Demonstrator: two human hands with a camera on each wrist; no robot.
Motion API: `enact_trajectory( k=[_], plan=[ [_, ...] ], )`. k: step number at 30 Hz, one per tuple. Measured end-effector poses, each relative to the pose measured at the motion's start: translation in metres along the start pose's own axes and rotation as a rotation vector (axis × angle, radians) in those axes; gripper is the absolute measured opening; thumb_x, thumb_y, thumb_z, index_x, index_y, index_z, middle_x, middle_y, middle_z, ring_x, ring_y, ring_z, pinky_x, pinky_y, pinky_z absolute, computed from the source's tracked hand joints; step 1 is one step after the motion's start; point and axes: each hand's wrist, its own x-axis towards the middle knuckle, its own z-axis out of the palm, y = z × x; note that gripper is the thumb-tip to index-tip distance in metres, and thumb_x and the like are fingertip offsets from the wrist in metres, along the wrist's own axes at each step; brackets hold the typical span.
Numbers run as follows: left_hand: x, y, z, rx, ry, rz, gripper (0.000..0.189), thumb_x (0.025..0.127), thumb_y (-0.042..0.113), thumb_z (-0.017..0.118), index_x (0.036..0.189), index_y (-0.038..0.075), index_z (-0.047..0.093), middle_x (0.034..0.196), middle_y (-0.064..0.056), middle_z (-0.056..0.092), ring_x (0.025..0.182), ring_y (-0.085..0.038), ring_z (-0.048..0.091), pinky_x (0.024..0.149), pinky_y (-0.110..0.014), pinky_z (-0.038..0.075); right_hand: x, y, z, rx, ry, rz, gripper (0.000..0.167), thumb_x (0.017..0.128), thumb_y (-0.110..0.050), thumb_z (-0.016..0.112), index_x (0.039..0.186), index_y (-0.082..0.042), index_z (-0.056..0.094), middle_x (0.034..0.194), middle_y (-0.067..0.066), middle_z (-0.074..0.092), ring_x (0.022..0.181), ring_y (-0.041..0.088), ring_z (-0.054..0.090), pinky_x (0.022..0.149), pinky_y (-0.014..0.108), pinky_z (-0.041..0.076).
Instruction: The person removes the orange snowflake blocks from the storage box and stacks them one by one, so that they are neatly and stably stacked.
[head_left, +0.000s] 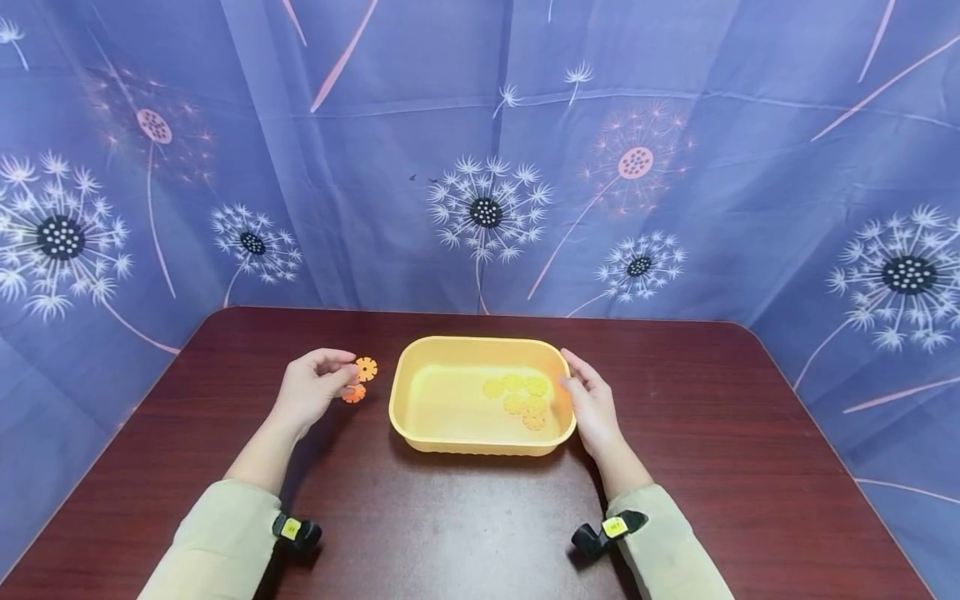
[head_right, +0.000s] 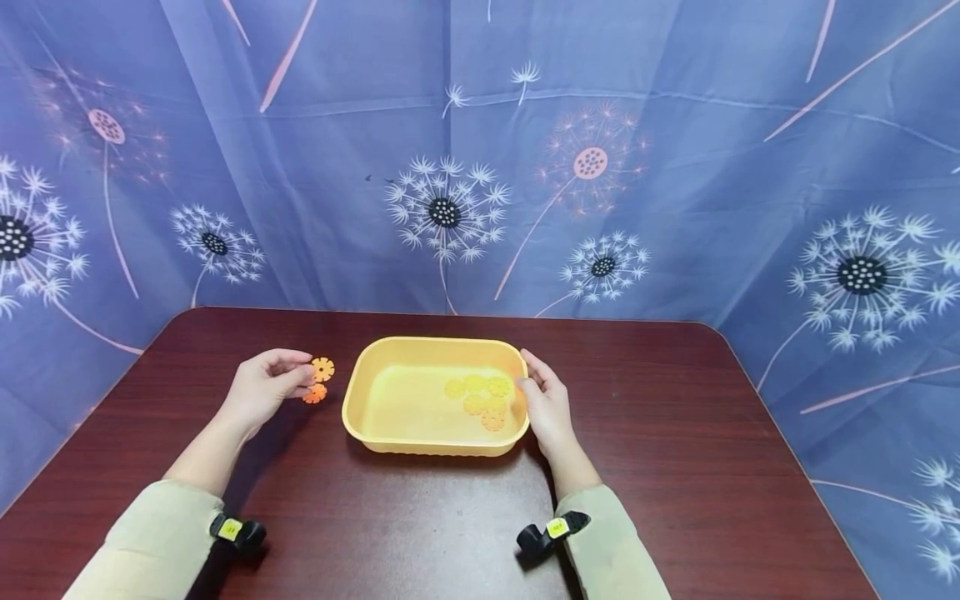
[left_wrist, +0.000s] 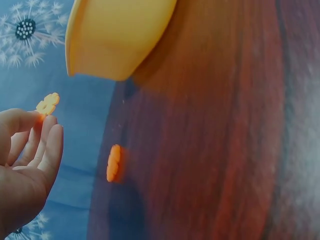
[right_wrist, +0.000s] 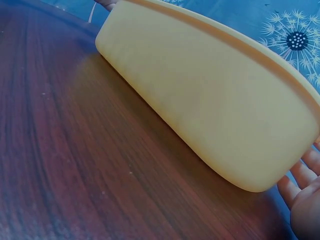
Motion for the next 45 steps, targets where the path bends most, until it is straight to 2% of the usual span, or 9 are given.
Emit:
enact_trajectory(
  k=[4,11,21,27,37,45],
  plan=[
    [0.002,-0.007,-0.007,0.054,-0.003,-0.023,0.032,0.089,0.001,0.060,0.117,-0.014,0.054,0.082,0.003,0.062,0.072,-0.002,0.065,0.072,-0.034,0.058,0.000,0.001,0.000,-0.005,0.001,0.002,0.049,0.092,-0.004,0.046,0.140,-0.010,0.045,0.141,0.010,0.046,0.121,0.017,0.046,0.081,0.012,0.049],
    [0.006,-0.015,-0.015,0.056,-0.011,-0.053,0.032,0.089,0.000,0.060,0.116,-0.016,0.056,0.085,0.000,0.067,0.073,-0.008,0.067,0.071,-0.033,0.058,0.001,0.001,0.000,-0.013,0.005,0.000,0.049,0.092,-0.004,0.046,0.140,-0.011,0.046,0.141,0.009,0.046,0.120,0.016,0.046,0.083,0.013,0.049],
    [0.010,-0.021,-0.020,0.152,-0.011,-0.120,0.031,0.090,0.002,0.058,0.117,-0.013,0.058,0.094,-0.014,0.069,0.072,-0.008,0.067,0.066,-0.026,0.058,0.001,0.002,0.000,-0.009,-0.001,-0.003,0.049,0.092,-0.004,0.047,0.140,-0.010,0.045,0.142,0.010,0.046,0.122,0.016,0.046,0.083,0.013,0.049],
    [0.014,-0.025,-0.021,0.154,-0.028,-0.158,0.031,0.090,0.002,0.057,0.117,-0.013,0.057,0.095,-0.011,0.068,0.072,-0.006,0.065,0.066,-0.028,0.058,0.002,0.002,-0.001,0.000,-0.002,-0.002,0.049,0.091,-0.003,0.046,0.140,-0.010,0.045,0.143,0.010,0.045,0.124,0.018,0.045,0.082,0.012,0.049],
    [0.018,-0.027,-0.022,0.175,-0.051,-0.202,0.031,0.088,0.000,0.056,0.116,-0.014,0.058,0.082,-0.004,0.067,0.066,-0.007,0.064,0.062,-0.026,0.057,0.001,0.001,-0.001,0.004,-0.008,0.001,0.049,0.092,-0.003,0.046,0.140,-0.010,0.045,0.143,0.011,0.045,0.123,0.019,0.046,0.080,0.013,0.050],
    [0.018,-0.027,-0.021,0.235,-0.053,-0.224,0.029,0.090,0.002,0.057,0.115,-0.012,0.060,0.085,-0.009,0.068,0.068,-0.008,0.064,0.061,-0.026,0.057,0.001,0.001,0.000,-0.008,-0.003,0.000,0.049,0.091,-0.003,0.046,0.140,-0.010,0.045,0.142,0.011,0.046,0.120,0.018,0.047,0.080,0.013,0.050]
  ],
)
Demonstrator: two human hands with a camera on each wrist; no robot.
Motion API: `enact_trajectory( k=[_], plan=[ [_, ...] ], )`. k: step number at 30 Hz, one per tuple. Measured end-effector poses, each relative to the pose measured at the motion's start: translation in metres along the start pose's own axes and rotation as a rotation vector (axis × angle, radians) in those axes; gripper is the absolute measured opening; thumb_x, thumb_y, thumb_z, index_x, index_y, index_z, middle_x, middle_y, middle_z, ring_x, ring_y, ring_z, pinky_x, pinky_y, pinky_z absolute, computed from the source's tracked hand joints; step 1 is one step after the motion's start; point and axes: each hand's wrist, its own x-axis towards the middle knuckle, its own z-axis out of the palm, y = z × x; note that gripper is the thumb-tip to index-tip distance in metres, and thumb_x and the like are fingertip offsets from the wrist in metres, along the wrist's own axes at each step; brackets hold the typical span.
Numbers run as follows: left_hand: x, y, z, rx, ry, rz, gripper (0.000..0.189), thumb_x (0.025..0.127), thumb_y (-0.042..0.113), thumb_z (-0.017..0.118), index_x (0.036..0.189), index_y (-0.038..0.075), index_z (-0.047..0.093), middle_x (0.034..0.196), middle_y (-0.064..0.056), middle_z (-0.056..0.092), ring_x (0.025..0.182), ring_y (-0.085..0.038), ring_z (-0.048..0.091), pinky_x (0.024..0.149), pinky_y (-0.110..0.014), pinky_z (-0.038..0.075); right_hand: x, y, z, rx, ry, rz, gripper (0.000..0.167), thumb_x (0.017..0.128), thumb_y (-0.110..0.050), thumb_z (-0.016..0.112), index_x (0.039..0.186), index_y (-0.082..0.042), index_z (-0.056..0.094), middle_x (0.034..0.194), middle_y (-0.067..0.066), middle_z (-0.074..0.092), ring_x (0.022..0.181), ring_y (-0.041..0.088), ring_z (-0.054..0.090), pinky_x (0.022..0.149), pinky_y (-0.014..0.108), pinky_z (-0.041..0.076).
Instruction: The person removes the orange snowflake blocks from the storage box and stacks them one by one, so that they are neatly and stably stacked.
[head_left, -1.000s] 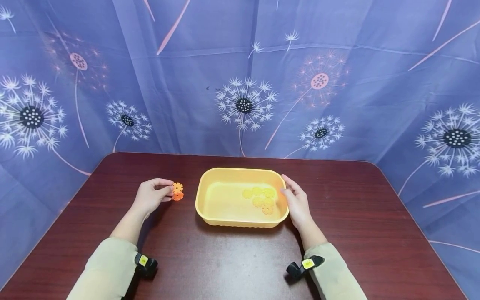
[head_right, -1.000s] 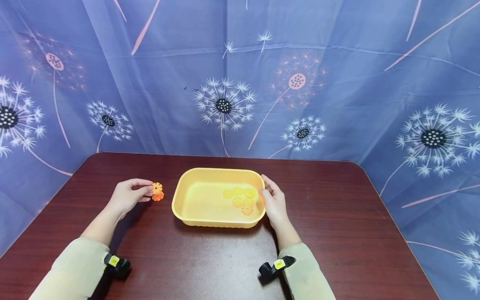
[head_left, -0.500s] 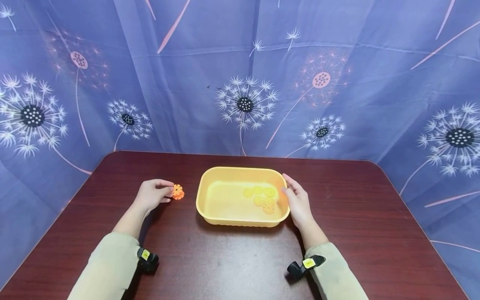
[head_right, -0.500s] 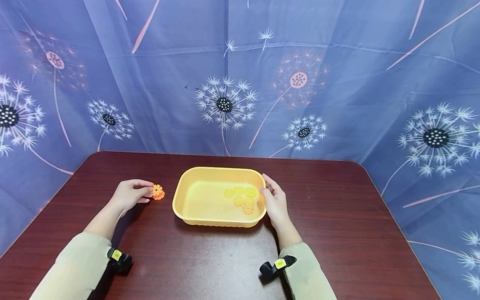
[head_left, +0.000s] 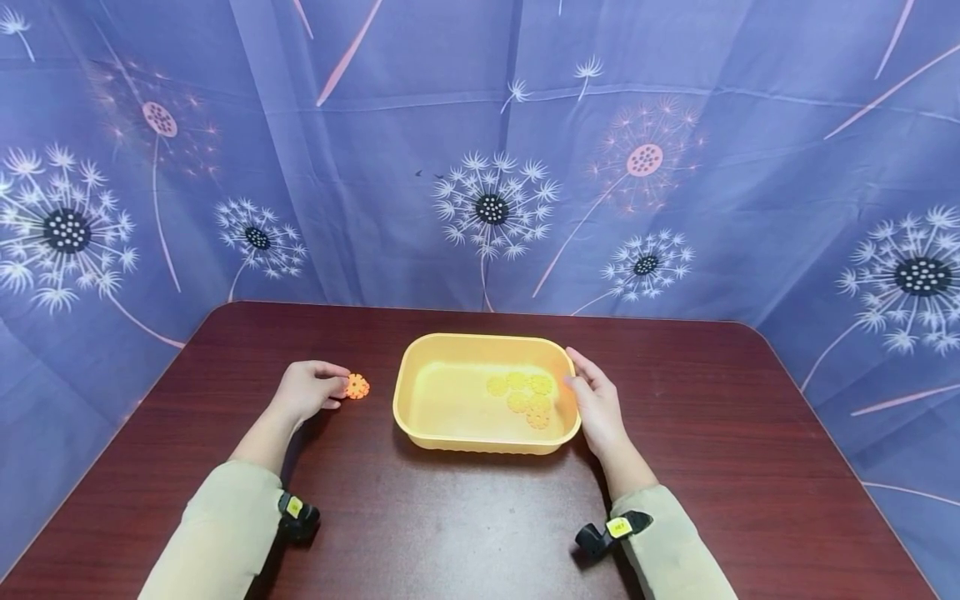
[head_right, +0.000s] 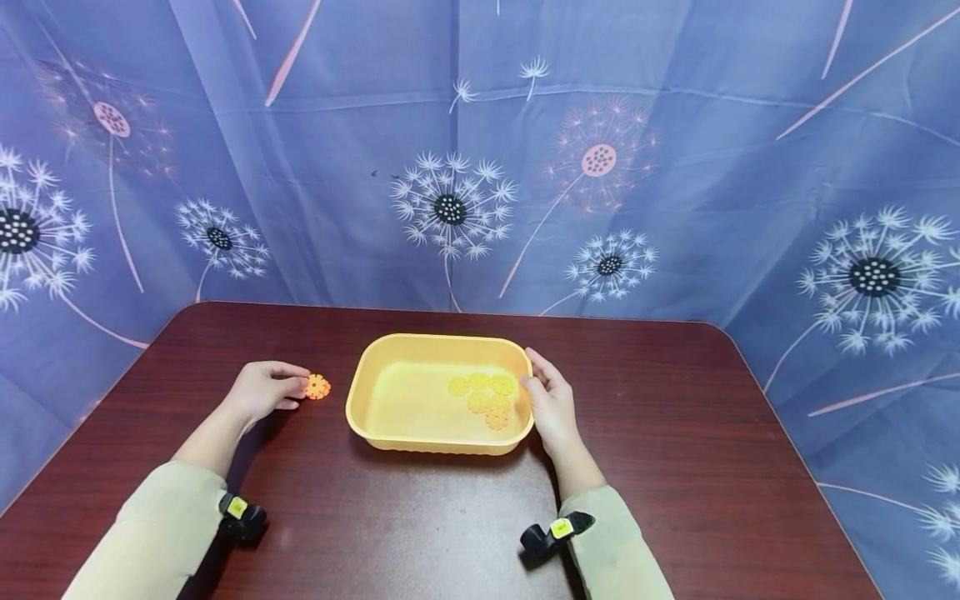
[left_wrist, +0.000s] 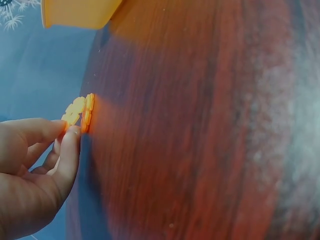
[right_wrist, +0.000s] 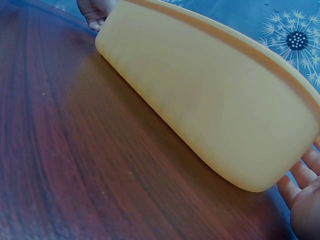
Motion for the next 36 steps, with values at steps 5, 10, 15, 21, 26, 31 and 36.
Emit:
enact_trajectory(
  k=[5,10,15,21,26,31,36],
  plan=[
    [-0.0001,-0.0009,0.0004,0.066,0.011,0.018,0.027,0.090,0.004,0.057,0.113,-0.010,0.062,0.092,-0.017,0.069,0.070,-0.010,0.065,0.061,-0.027,0.057,0.0010,-0.0003,0.0013,-0.007,0.002,-0.002,0.049,0.091,-0.003,0.046,0.140,-0.010,0.046,0.142,0.010,0.045,0.122,0.016,0.046,0.081,0.011,0.049],
    [-0.0030,-0.0035,0.0027,0.110,0.019,0.017,0.026,0.089,0.004,0.057,0.111,-0.009,0.063,0.091,-0.019,0.069,0.071,-0.013,0.065,0.062,-0.030,0.057,-0.0004,-0.0002,0.0012,-0.009,-0.005,0.008,0.049,0.092,-0.003,0.046,0.140,-0.010,0.045,0.145,0.010,0.043,0.129,0.018,0.043,0.082,0.010,0.048],
    [-0.0040,-0.0033,0.0052,0.147,0.027,0.013,0.025,0.089,0.004,0.057,0.110,-0.008,0.063,0.089,-0.019,0.068,0.069,-0.012,0.063,0.061,-0.029,0.057,-0.0025,-0.0002,0.0006,-0.023,-0.011,0.016,0.049,0.092,-0.004,0.047,0.141,-0.011,0.044,0.146,0.010,0.042,0.129,0.018,0.043,0.084,0.013,0.048],
    [-0.0004,-0.0004,0.0081,0.172,0.029,0.016,0.025,0.089,0.004,0.057,0.110,-0.008,0.062,0.085,-0.017,0.068,0.067,-0.012,0.061,0.059,-0.027,0.056,-0.0007,-0.0021,0.0003,-0.048,-0.007,0.007,0.049,0.092,-0.004,0.046,0.141,-0.011,0.044,0.146,0.009,0.042,0.130,0.016,0.041,0.090,0.018,0.047],
    [0.0016,0.0001,0.0090,0.185,0.043,0.023,0.025,0.089,0.004,0.057,0.110,-0.008,0.062,0.085,-0.017,0.068,0.067,-0.012,0.061,0.061,-0.029,0.057,0.0001,-0.0025,-0.0003,-0.034,-0.007,0.006,0.049,0.092,-0.004,0.045,0.141,-0.011,0.045,0.144,0.009,0.043,0.127,0.016,0.043,0.089,0.017,0.048],
    [0.0018,-0.0002,0.0093,0.175,0.042,0.027,0.025,0.089,0.004,0.055,0.109,-0.008,0.062,0.085,-0.016,0.067,0.068,-0.013,0.061,0.062,-0.030,0.057,0.0003,-0.0020,0.0000,-0.029,-0.001,0.013,0.049,0.092,-0.003,0.046,0.140,-0.011,0.045,0.143,0.009,0.044,0.125,0.015,0.043,0.087,0.015,0.048],
    [0.0001,0.0009,0.0088,0.193,0.049,0.026,0.025,0.090,0.007,0.054,0.110,-0.006,0.062,0.085,-0.016,0.067,0.069,-0.014,0.061,0.062,-0.029,0.057,-0.0002,-0.0013,0.0002,-0.028,-0.003,0.014,0.049,0.092,-0.003,0.046,0.141,-0.009,0.044,0.144,0.009,0.043,0.127,0.016,0.043,0.085,0.013,0.048]
  ],
)
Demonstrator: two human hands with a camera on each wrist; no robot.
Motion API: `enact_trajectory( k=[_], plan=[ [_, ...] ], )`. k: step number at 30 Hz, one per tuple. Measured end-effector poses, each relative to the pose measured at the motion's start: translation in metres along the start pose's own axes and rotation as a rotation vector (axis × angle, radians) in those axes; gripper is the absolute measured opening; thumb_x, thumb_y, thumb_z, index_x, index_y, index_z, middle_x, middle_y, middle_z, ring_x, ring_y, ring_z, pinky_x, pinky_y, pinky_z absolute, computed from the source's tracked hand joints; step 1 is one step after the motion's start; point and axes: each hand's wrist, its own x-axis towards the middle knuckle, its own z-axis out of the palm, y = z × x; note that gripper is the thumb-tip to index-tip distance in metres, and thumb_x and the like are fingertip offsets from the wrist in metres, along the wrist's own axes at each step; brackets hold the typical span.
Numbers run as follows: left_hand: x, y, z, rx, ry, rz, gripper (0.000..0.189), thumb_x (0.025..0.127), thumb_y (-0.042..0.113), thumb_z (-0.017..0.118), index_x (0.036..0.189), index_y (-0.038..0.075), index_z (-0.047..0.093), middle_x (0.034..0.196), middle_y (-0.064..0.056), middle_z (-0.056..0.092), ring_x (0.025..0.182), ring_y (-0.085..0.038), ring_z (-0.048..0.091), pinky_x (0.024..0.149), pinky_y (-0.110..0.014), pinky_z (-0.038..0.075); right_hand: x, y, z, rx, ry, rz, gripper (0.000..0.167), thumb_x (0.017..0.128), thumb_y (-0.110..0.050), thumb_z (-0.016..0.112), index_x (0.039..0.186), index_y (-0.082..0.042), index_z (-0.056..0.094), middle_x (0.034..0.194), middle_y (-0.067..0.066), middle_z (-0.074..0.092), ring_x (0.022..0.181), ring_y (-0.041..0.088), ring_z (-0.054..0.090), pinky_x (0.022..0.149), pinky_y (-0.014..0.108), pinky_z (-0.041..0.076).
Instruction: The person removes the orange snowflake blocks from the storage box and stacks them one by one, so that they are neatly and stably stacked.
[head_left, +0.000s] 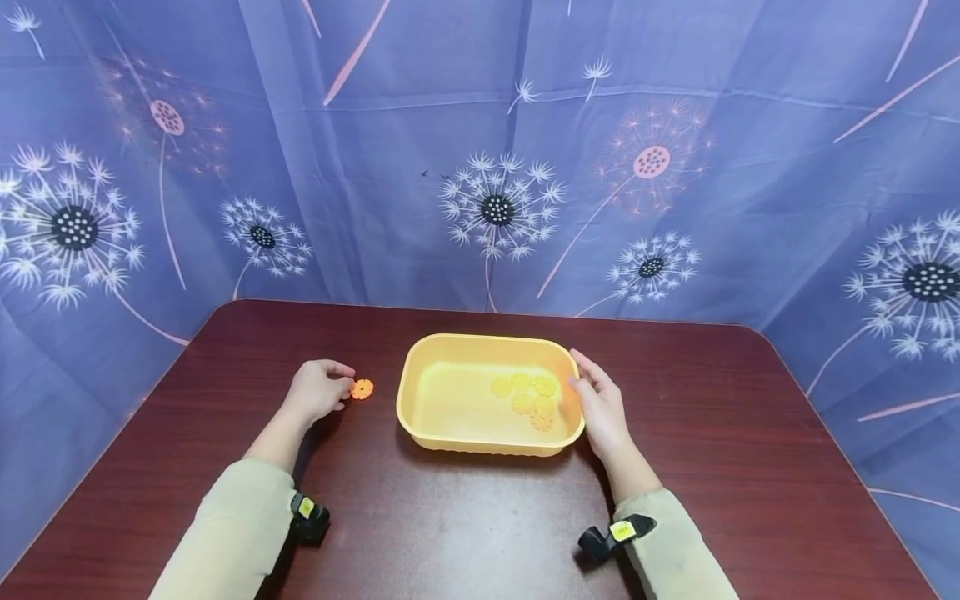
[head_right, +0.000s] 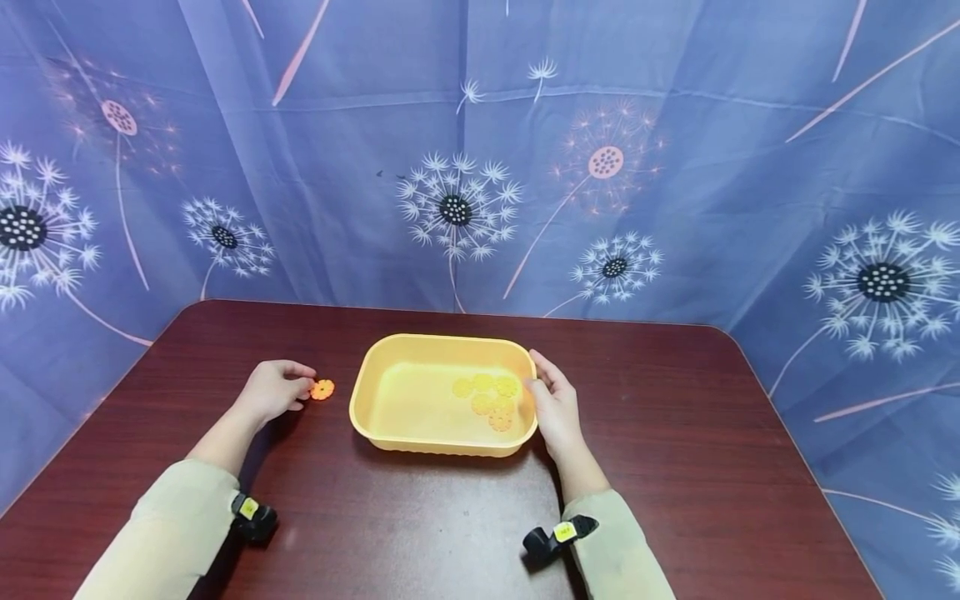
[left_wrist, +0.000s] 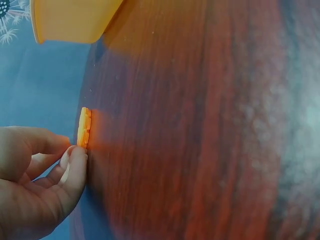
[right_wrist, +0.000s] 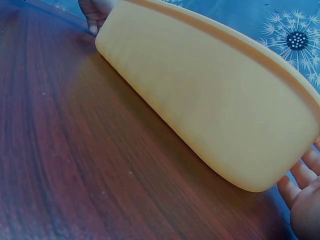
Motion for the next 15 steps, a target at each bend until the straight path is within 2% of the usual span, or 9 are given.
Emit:
enact_trajectory(
  k=[5,10,15],
  plan=[
    [-0.004,0.003,-0.005,0.066,0.031,0.012,0.029,0.091,0.015,0.056,0.113,-0.003,0.062,0.085,-0.016,0.067,0.067,-0.017,0.061,0.057,-0.026,0.052,0.000,0.001,0.000,0.011,-0.001,-0.006,0.049,0.092,-0.003,0.046,0.140,-0.010,0.045,0.143,0.010,0.044,0.126,0.017,0.044,0.083,0.012,0.049],
    [-0.008,0.010,-0.011,0.148,0.095,0.071,0.031,0.091,0.021,0.057,0.112,-0.001,0.063,0.086,-0.014,0.066,0.063,-0.015,0.057,0.059,-0.027,0.044,0.000,0.002,0.000,0.026,-0.003,-0.009,0.048,0.092,-0.003,0.047,0.139,-0.011,0.046,0.144,0.010,0.044,0.127,0.017,0.043,0.085,0.013,0.048],
    [-0.011,0.020,-0.015,0.156,0.159,0.136,0.031,0.091,0.023,0.057,0.112,0.001,0.064,0.092,-0.017,0.066,0.057,-0.014,0.053,0.061,-0.028,0.043,0.000,0.001,0.000,0.032,-0.008,-0.009,0.049,0.092,-0.004,0.046,0.140,-0.011,0.045,0.145,0.010,0.043,0.129,0.018,0.043,0.084,0.013,0.048]
  ],
)
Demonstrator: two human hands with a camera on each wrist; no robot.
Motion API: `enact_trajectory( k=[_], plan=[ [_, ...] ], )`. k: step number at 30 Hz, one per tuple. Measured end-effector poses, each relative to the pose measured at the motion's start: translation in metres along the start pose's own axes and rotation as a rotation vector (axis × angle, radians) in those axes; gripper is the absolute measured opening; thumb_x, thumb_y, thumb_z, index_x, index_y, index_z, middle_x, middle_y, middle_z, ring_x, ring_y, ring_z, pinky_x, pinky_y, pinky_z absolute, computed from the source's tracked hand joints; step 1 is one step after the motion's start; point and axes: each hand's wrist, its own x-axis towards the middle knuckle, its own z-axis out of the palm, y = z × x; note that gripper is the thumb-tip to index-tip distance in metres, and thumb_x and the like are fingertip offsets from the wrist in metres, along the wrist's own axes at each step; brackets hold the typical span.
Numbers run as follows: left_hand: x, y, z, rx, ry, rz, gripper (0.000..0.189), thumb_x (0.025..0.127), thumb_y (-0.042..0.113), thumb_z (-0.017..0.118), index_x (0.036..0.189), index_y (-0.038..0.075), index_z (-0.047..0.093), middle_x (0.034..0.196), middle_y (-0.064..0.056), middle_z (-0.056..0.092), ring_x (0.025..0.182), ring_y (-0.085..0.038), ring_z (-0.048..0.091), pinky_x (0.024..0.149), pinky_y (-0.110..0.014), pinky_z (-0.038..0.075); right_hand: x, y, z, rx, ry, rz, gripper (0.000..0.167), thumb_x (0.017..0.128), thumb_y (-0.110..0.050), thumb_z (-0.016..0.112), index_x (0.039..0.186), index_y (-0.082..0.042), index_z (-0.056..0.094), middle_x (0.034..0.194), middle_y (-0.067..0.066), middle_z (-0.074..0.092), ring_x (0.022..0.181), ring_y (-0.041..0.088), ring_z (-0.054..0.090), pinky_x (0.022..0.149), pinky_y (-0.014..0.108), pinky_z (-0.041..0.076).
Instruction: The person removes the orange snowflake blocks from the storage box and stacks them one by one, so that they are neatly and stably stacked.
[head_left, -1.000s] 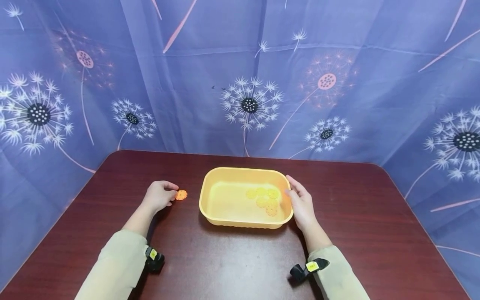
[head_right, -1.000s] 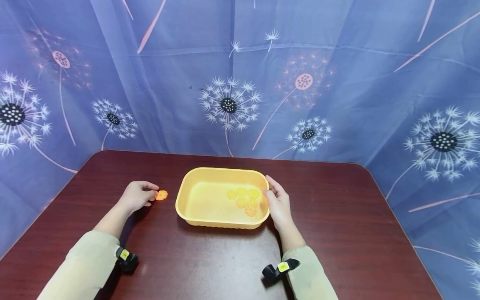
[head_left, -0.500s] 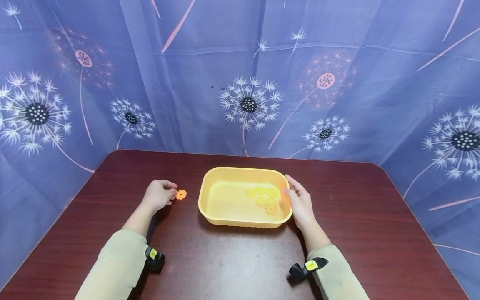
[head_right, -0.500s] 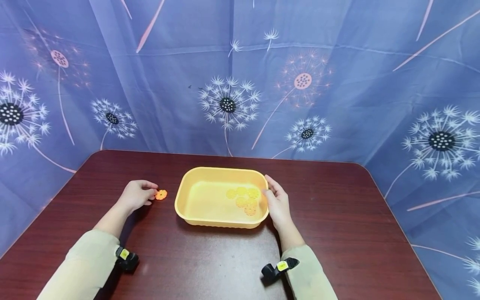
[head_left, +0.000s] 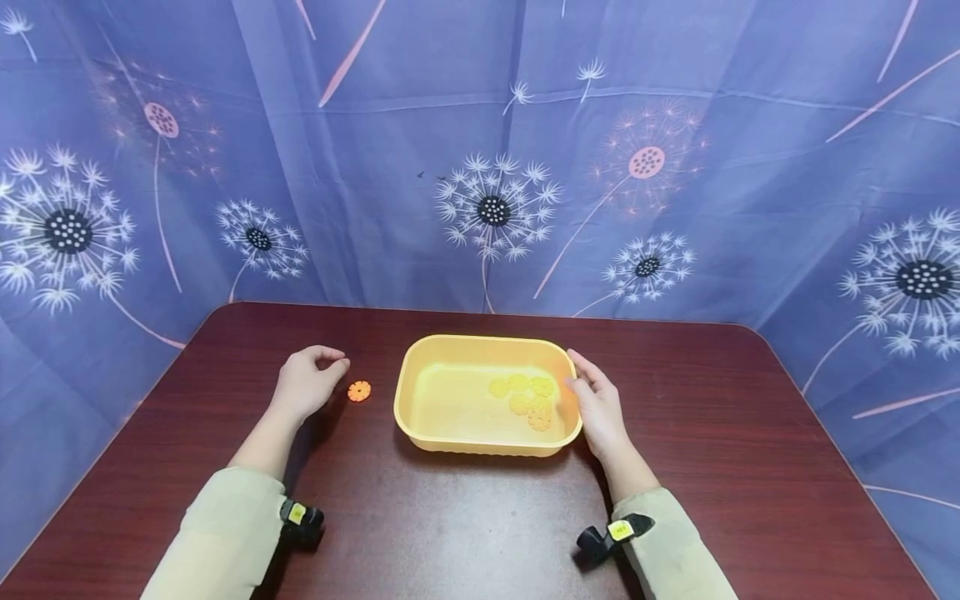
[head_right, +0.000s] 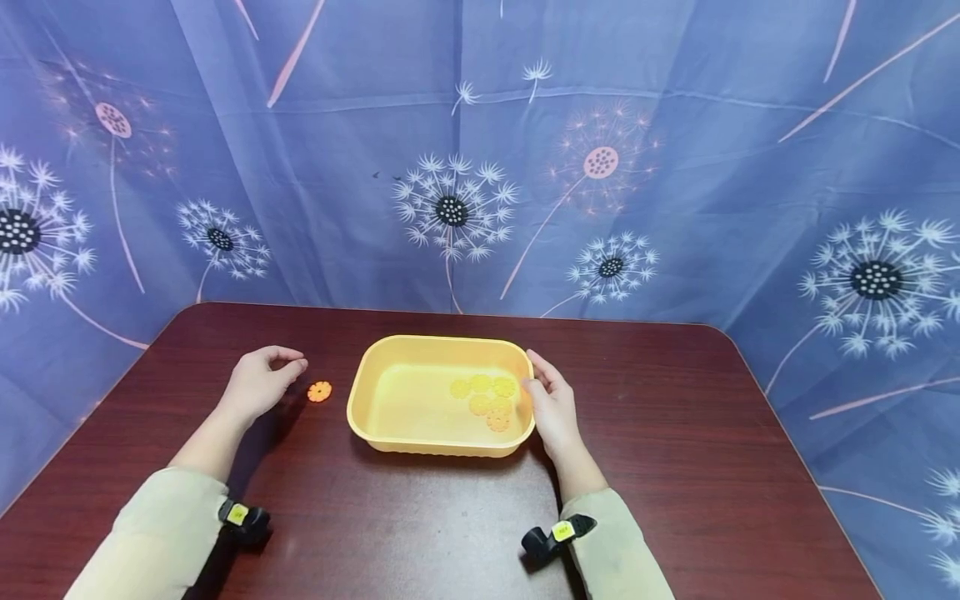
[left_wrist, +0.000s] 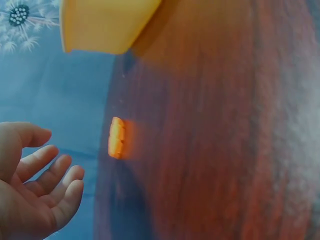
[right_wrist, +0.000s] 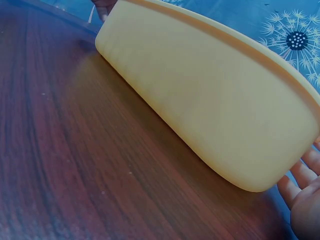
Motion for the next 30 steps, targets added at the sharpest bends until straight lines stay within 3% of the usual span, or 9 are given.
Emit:
enact_trajectory(
  k=[2,9,13,21,26,30],
  plan=[
    [-0.001,0.004,-0.001,-0.012,0.016,0.015,0.031,0.092,0.024,0.057,0.112,0.002,0.064,0.097,-0.018,0.067,0.058,-0.016,0.055,0.062,-0.029,0.044,0.000,-0.001,0.000,-0.002,-0.003,0.001,0.049,0.092,-0.004,0.046,0.140,-0.011,0.045,0.146,0.010,0.042,0.129,0.018,0.043,0.084,0.013,0.048],
    [-0.005,0.017,0.001,-0.047,0.044,0.067,0.031,0.092,0.025,0.058,0.113,0.003,0.065,0.109,-0.018,0.066,0.089,-0.027,0.059,0.074,-0.032,0.045,0.000,-0.001,0.000,-0.009,0.000,0.010,0.049,0.092,-0.004,0.047,0.140,-0.010,0.045,0.145,0.011,0.042,0.128,0.019,0.044,0.083,0.014,0.049],
    [-0.005,0.022,0.006,-0.086,0.047,0.106,0.030,0.092,0.024,0.058,0.113,0.003,0.065,0.107,-0.016,0.067,0.091,-0.026,0.060,0.076,-0.033,0.046,0.001,0.000,0.000,-0.010,0.004,0.007,0.049,0.092,-0.004,0.046,0.140,-0.010,0.045,0.144,0.012,0.043,0.126,0.019,0.044,0.082,0.015,0.050],
    [-0.009,0.036,0.011,-0.151,0.039,0.176,0.027,0.091,0.022,0.060,0.112,0.004,0.065,0.105,-0.013,0.069,0.087,-0.021,0.058,0.075,-0.031,0.047,0.000,0.000,0.000,-0.014,0.008,0.012,0.049,0.092,-0.004,0.046,0.140,-0.011,0.045,0.144,0.011,0.043,0.126,0.019,0.044,0.082,0.014,0.050],
    [-0.011,0.043,0.014,-0.176,0.015,0.186,0.027,0.091,0.023,0.061,0.112,0.006,0.066,0.105,-0.012,0.068,0.083,-0.017,0.057,0.073,-0.028,0.047,0.000,-0.001,0.000,-0.023,0.009,0.009,0.048,0.092,-0.004,0.046,0.140,-0.010,0.045,0.144,0.011,0.043,0.127,0.018,0.043,0.084,0.014,0.049],
    [-0.014,0.049,0.015,-0.252,-0.033,0.173,0.027,0.091,0.022,0.062,0.112,0.005,0.064,0.101,-0.014,0.067,0.064,-0.014,0.058,0.059,-0.024,0.049,0.000,-0.001,0.000,-0.028,0.006,0.007,0.048,0.092,-0.004,0.046,0.140,-0.010,0.045,0.145,0.010,0.042,0.129,0.018,0.043,0.085,0.015,0.048]
  ],
)
